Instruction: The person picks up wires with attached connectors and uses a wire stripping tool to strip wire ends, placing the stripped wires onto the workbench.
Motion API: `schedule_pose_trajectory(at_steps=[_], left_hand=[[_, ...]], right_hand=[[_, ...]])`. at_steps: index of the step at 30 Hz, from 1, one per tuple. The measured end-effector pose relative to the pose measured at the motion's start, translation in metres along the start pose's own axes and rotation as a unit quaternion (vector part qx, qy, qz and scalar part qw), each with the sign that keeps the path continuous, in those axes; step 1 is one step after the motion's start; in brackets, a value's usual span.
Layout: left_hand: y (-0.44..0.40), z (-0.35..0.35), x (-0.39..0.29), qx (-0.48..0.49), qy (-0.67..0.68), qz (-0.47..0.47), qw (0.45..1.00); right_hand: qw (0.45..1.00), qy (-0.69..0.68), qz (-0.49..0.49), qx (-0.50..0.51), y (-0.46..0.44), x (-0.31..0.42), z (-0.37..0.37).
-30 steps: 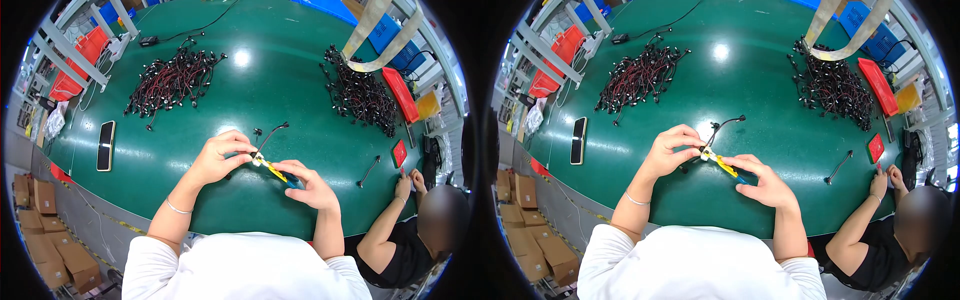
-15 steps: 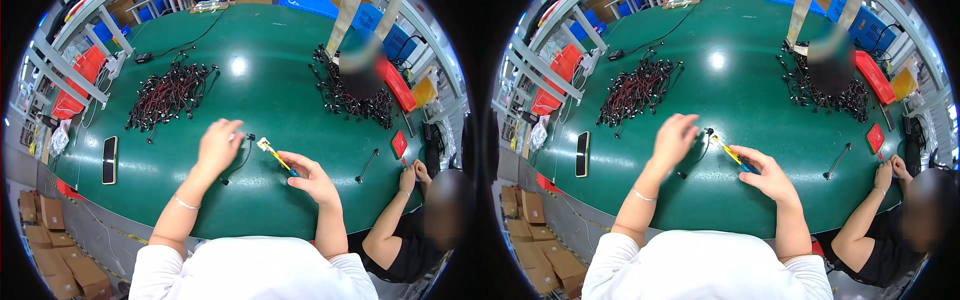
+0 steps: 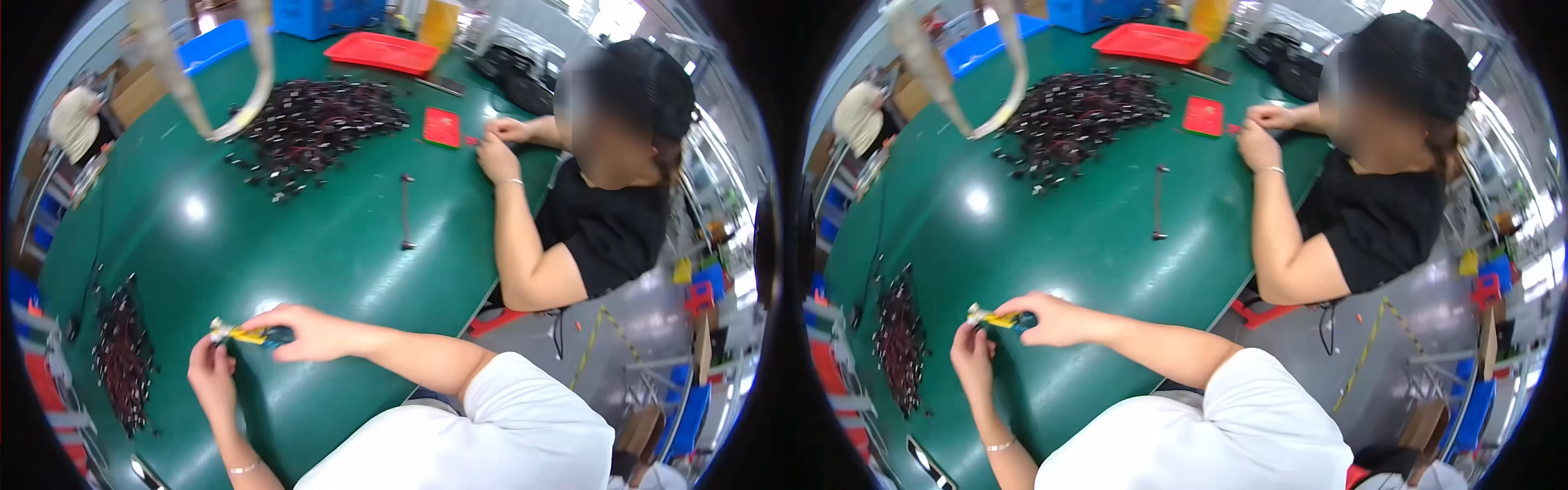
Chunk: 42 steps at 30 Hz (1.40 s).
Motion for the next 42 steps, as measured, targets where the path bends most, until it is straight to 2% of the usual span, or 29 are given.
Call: schedule_pose_trajectory(at_steps=[1,3,7,8,11,16,19,21,24,27,30,32,34,37,42], left_hand=[[0.005,-0.002,-0.012,0.021,0.002,-0.003,1.000],[0.019,-0.004,-0.030,0.033,0.175,0.055,0.982],[0.044,-0.011,-0.051,0.010,0.233,0.087,0.969],[0.046,-0.012,-0.047,0.013,0.232,0.093,0.968],[0.051,-0.018,-0.039,-0.003,0.080,-0.007,0.997],[0.059,-0.029,-0.028,0.046,0.103,-0.029,0.993],[0.060,-0.033,-0.018,0.069,0.151,0.028,0.986],[0.064,-0.029,-0.022,0.053,0.166,0.027,0.984],[0.063,-0.037,-0.031,0.026,0.208,0.020,0.978],[0.070,-0.031,-0.035,0.037,0.210,0.025,0.977],[0.083,-0.032,-0.057,0.025,0.152,-0.010,0.988],[0.085,-0.028,-0.062,0.056,0.181,0.033,0.981],[0.084,-0.030,-0.062,0.060,0.179,0.002,0.982],[0.081,-0.028,-0.060,0.050,0.196,-0.005,0.979],[0.083,-0.030,-0.059,0.064,0.221,-0.010,0.973]], right_hand=[[1.000,0.003,-0.008,-0.019,0.002,0.001,0.004],[0.998,0.017,-0.054,-0.010,0.003,0.006,0.002],[0.997,0.002,-0.083,-0.007,0.003,0.011,-0.001],[0.997,-0.003,-0.082,-0.011,0.003,0.011,-0.001],[0.997,-0.001,-0.069,-0.026,0.002,0.007,-0.003],[0.998,0.017,-0.058,-0.033,0.005,0.009,-0.006],[0.997,0.036,-0.051,-0.039,0.005,0.007,-0.009],[0.997,0.049,-0.048,-0.040,0.006,0.004,-0.017],[0.981,0.134,0.028,-0.134,0.009,0.002,-0.030],[0.984,0.140,0.003,-0.109,0.009,0.005,-0.021],[0.989,0.120,0.005,-0.085,0.009,0.008,-0.027],[0.989,0.129,0.027,-0.073,0.008,0.012,-0.024],[0.995,0.071,0.038,-0.053,0.008,0.010,-0.021],[1.000,0.003,-0.019,-0.024,0.005,0.019,-0.021],[0.999,0.011,-0.023,-0.022,0.006,0.016,-0.024]])
Point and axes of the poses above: each hand's wrist, its own y-axis away from the middle knuckle, its own z-axis out of the back of the hand, x = y × z, the point moved 3 cm from there along -y, towards the middle knuckle, and after that the axes turned 1 degree about -y, right-handed, at the moved point
